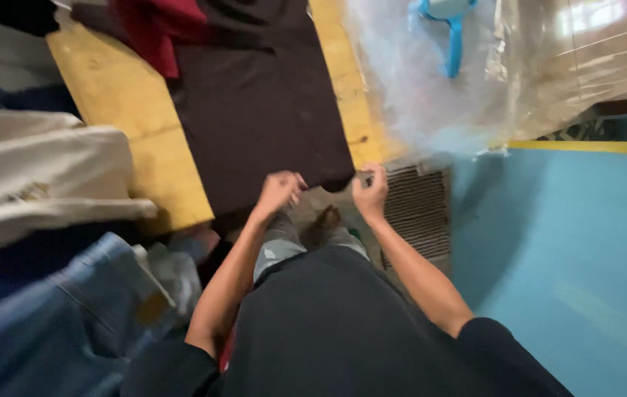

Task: The person folds a brown t-shirt on a wooden table. They smooth the fabric, fold the sleeves and sides inward, and then fold the shirt in half.

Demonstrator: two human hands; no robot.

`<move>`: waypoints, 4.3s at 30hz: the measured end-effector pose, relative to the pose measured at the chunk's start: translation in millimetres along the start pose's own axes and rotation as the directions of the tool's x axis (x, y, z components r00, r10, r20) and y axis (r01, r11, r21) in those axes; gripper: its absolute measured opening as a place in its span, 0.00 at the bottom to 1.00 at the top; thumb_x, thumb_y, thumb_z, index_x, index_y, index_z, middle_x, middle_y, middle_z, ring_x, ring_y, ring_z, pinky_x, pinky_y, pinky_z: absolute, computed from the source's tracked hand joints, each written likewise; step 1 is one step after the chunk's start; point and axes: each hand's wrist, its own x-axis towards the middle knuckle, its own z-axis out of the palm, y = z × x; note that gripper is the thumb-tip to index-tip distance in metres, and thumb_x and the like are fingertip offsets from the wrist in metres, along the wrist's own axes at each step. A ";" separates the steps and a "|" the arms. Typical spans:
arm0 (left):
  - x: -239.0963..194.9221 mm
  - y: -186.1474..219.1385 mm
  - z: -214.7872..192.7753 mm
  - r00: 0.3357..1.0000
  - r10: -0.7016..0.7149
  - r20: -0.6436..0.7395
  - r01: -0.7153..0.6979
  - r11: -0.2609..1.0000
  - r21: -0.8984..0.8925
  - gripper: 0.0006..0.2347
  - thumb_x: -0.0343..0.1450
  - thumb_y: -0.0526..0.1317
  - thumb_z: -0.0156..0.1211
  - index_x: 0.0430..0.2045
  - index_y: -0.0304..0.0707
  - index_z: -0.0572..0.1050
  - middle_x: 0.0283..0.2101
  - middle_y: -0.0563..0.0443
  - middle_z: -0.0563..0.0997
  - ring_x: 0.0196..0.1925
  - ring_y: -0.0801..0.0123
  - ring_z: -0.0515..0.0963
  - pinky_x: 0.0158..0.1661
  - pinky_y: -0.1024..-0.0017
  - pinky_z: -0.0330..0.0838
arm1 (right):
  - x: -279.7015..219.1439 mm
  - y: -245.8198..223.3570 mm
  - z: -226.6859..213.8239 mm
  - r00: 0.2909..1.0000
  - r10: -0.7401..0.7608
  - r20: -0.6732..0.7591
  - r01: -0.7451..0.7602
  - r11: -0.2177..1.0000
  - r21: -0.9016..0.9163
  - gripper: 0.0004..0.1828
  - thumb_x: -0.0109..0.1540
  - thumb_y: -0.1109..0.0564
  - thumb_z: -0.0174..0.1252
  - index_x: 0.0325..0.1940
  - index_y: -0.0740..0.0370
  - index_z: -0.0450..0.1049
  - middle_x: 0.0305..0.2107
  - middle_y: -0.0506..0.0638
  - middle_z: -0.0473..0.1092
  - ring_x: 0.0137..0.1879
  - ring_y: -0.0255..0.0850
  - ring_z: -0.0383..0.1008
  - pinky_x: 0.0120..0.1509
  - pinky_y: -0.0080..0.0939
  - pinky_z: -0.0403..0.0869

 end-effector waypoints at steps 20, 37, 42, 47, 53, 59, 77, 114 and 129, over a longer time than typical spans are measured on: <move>-36.6 -20.9 136.1 0.853 -0.504 0.138 0.161 0.002 -0.987 0.16 0.67 0.40 0.74 0.42 0.33 0.72 0.46 0.45 0.72 0.56 0.51 0.74 0.54 0.52 0.72 | -15.7 29.2 7.6 0.612 0.501 0.612 -0.717 0.677 0.164 0.26 0.62 0.40 0.68 0.58 0.55 0.78 0.49 0.58 0.76 0.51 0.57 0.80 0.42 0.51 0.82; -89.0 -45.1 114.1 0.827 -0.562 -0.012 0.556 0.816 0.158 0.14 0.70 0.52 0.66 0.19 0.43 0.81 0.17 0.56 0.75 0.17 0.70 0.69 0.20 0.71 0.63 | -25.9 18.2 -25.8 0.601 0.326 0.730 -0.500 0.866 0.025 0.28 0.59 0.41 0.72 0.52 0.63 0.76 0.34 0.57 0.77 0.38 0.44 0.80 0.39 0.44 0.78; -78.4 -0.8 30.2 0.914 -0.197 -0.355 0.345 0.837 0.425 0.14 0.69 0.55 0.60 0.25 0.49 0.83 0.28 0.48 0.84 0.34 0.50 0.85 0.33 0.56 0.77 | 12.4 -11.4 -57.6 0.548 0.266 0.793 -0.037 0.955 -0.295 0.34 0.57 0.34 0.66 0.51 0.68 0.78 0.48 0.66 0.76 0.58 0.62 0.76 0.58 0.59 0.75; -48.9 23.2 -70.8 0.766 0.392 -0.509 0.095 0.715 0.693 0.11 0.70 0.54 0.61 0.25 0.52 0.80 0.27 0.51 0.80 0.35 0.52 0.82 0.38 0.54 0.76 | 48.4 -33.5 -28.3 0.831 -0.133 0.540 0.163 0.987 -0.008 0.12 0.64 0.46 0.63 0.35 0.55 0.83 0.24 0.52 0.77 0.34 0.49 0.80 0.40 0.46 0.75; -34.3 60.4 -95.2 0.754 0.547 -0.362 -0.004 0.556 0.831 0.17 0.71 0.47 0.61 0.55 0.50 0.75 0.62 0.42 0.75 0.69 0.45 0.68 0.64 0.34 0.57 | 95.3 -78.7 61.0 0.784 -0.516 0.347 0.546 0.838 0.013 0.16 0.69 0.52 0.52 0.60 0.50 0.76 0.52 0.54 0.76 0.63 0.50 0.74 0.67 0.50 0.72; -15.8 39.3 -102.2 0.897 0.358 -0.259 0.049 0.502 0.864 0.27 0.74 0.52 0.51 0.70 0.48 0.64 0.73 0.31 0.61 0.76 0.42 0.59 0.65 0.33 0.54 | 119.1 -132.3 93.5 0.809 -0.359 0.465 0.483 0.857 -0.179 0.34 0.70 0.50 0.48 0.78 0.64 0.56 0.72 0.71 0.53 0.77 0.67 0.51 0.76 0.75 0.52; 208.3 90.8 -221.0 0.575 0.265 -0.774 0.244 0.847 0.472 0.41 0.58 0.55 0.76 0.64 0.42 0.63 0.53 0.38 0.72 0.53 0.38 0.76 0.48 0.35 0.70 | 214.5 -135.9 140.4 0.854 -0.445 0.270 0.512 0.812 -0.280 0.27 0.70 0.46 0.49 0.74 0.53 0.65 0.69 0.59 0.62 0.72 0.55 0.64 0.73 0.66 0.61; 85.3 167.4 -6.5 0.858 0.066 0.509 -0.343 0.812 0.473 0.14 0.62 0.47 0.67 0.35 0.43 0.77 0.48 0.39 0.77 0.52 0.38 0.78 0.48 0.49 0.74 | 191.4 -107.0 57.1 0.831 0.309 0.463 -0.283 0.951 -0.127 0.30 0.65 0.40 0.59 0.64 0.59 0.67 0.57 0.66 0.71 0.62 0.57 0.74 0.65 0.58 0.73; 381.4 256.0 -63.6 0.941 0.179 0.289 -0.333 0.314 0.889 0.18 0.70 0.53 0.65 0.55 0.66 0.75 0.50 0.44 0.70 0.45 0.43 0.84 0.46 0.50 0.79 | 68.8 -111.2 16.1 0.912 0.368 0.183 -0.313 0.910 -0.273 0.22 0.60 0.50 0.66 0.55 0.61 0.74 0.43 0.59 0.72 0.52 0.61 0.77 0.51 0.56 0.78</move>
